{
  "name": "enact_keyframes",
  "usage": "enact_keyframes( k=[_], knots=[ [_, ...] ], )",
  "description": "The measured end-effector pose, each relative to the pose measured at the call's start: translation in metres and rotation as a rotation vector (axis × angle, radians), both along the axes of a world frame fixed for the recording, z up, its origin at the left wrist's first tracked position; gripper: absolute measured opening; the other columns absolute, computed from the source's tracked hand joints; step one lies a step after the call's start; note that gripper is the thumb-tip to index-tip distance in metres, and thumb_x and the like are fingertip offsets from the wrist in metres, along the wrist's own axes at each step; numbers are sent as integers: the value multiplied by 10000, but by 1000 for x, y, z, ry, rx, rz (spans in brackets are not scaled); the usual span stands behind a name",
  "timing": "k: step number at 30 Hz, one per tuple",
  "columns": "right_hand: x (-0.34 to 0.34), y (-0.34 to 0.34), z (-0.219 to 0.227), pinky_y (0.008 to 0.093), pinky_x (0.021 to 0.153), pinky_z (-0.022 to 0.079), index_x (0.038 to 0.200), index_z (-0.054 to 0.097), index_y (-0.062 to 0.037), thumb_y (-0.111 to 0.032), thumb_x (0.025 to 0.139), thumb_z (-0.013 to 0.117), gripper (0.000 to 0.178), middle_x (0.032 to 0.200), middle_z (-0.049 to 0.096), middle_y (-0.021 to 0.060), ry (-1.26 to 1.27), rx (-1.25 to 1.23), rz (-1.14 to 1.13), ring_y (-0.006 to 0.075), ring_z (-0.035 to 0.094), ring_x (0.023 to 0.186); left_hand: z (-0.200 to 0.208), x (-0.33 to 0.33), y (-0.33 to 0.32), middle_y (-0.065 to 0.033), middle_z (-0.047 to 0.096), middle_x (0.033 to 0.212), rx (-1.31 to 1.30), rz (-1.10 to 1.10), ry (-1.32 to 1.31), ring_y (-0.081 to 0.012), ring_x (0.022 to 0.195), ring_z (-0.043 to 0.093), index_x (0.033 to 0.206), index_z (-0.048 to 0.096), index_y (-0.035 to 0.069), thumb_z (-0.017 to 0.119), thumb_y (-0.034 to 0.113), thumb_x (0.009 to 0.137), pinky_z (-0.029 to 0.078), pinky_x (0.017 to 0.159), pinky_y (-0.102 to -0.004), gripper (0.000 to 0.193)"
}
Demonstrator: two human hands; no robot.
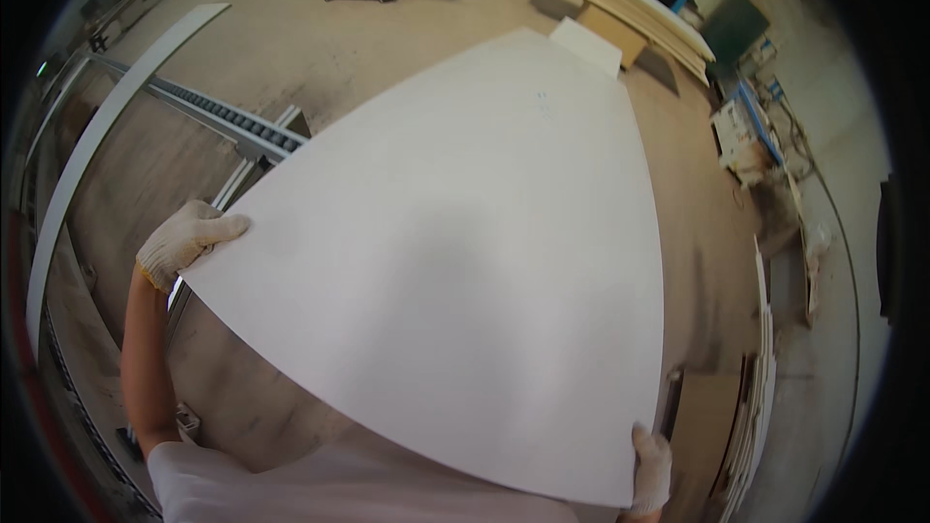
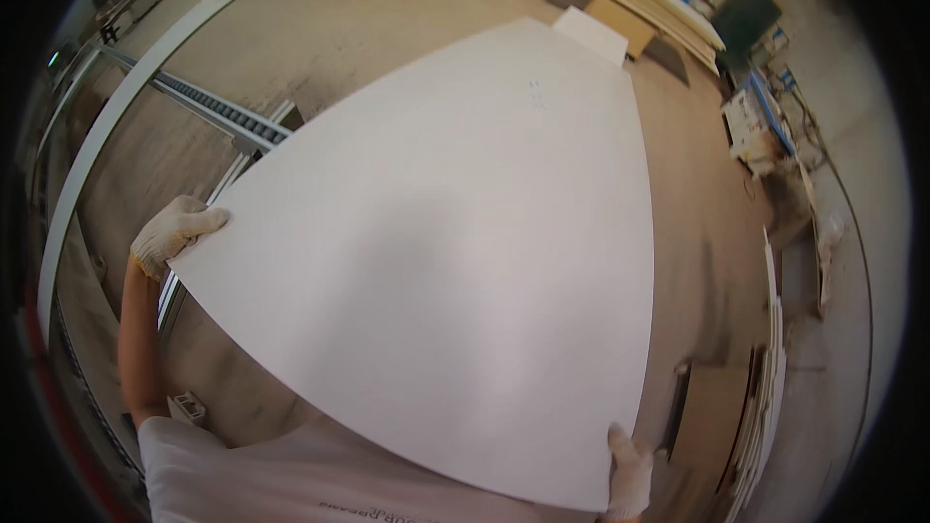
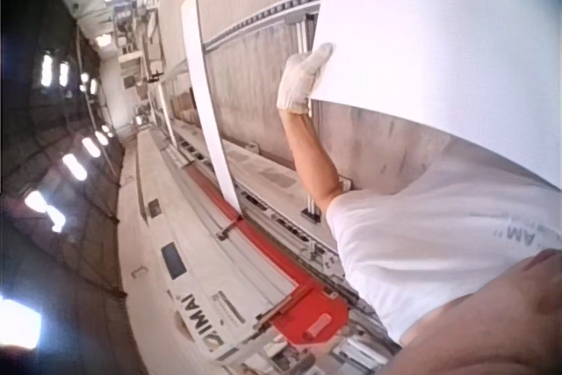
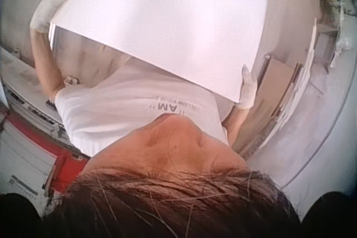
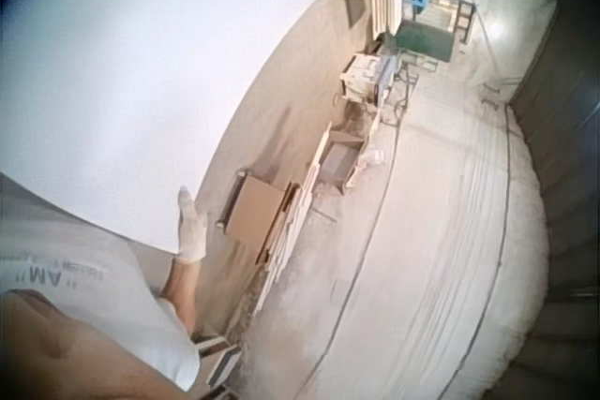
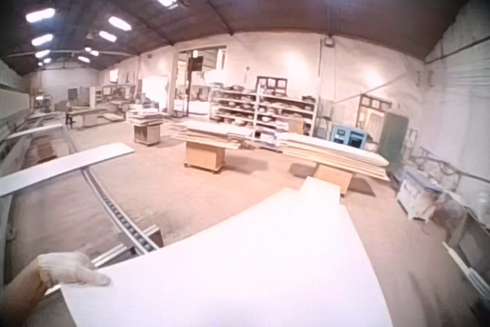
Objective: The person repeatedly picks up large white panels, carries them to a machine, places them on the machine bed, and returns to retrieve more. The person stacks the panels and moves them around the workshop floor.
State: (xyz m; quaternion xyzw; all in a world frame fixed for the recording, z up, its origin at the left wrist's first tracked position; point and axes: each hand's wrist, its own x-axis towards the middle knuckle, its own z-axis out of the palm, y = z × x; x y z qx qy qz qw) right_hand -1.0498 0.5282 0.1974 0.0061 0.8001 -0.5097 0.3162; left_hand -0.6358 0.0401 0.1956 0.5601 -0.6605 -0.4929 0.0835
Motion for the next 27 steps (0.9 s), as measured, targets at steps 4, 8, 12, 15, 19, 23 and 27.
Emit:
enact_keyframes(
  k=[4,8,12,15,19,23,27],
  knots=[
    [43,4,-22,330,685,531,1065,689,101,-240,970,674,354,929,714,137,-29,2,-22,187,667,775,-44,49,1,-29,637,643,42,99,146,-83,533,574,759,729,-7,760,437,924,429,504,-279,475],
    [71,9,-54,323,741,538,1118,677,102,-238,984,669,366,985,714,125,-36,-45,24,183,668,846,-80,81,25,-48,658,626,281,454,869,-107,502,601,734,695,57,667,484,1005,460,474,-236,507],
    [81,12,-70,325,756,542,1177,650,106,-253,999,671,402,1032,709,127,-91,-47,36,192,669,853,-117,79,81,-76,633,573,135,1132,1283,-123,481,632,739,677,64,655,571,992,507,409,-227,567],
    [79,15,-71,334,770,554,1180,645,107,-255,998,678,406,1044,711,136,-121,10,123,204,678,871,-133,77,151,0,610,627,-54,1096,1190,-68,584,633,766,625,98,671,485,1016,545,534,-183,463],
    [60,25,-75,371,873,567,1270,600,101,-245,1001,678,445,1153,691,169,-341,-148,277,246,684,1018,-138,-14,257,3,620,780,152,1018,1081,-113,692,572,975,697,78,657,418,1030,464,613,-282,347],
    [16,22,-98,434,1015,523,1425,496,63,-308,1031,622,556,1334,618,167,-481,-324,370,291,626,1196,-96,-117,376,39,512,656,423,855,714,-105,557,521,791,649,38,785,387,924,407,492,-297,398],
    [-42,-29,-143,460,1059,491,1479,456,30,-373,1062,521,583,1408,579,150,-478,-593,344,310,594,1243,-83,-152,415,35,552,678,228,818,992,-91,597,523,847,708,31,787,255,881,426,543,-300,241]
  ],
)
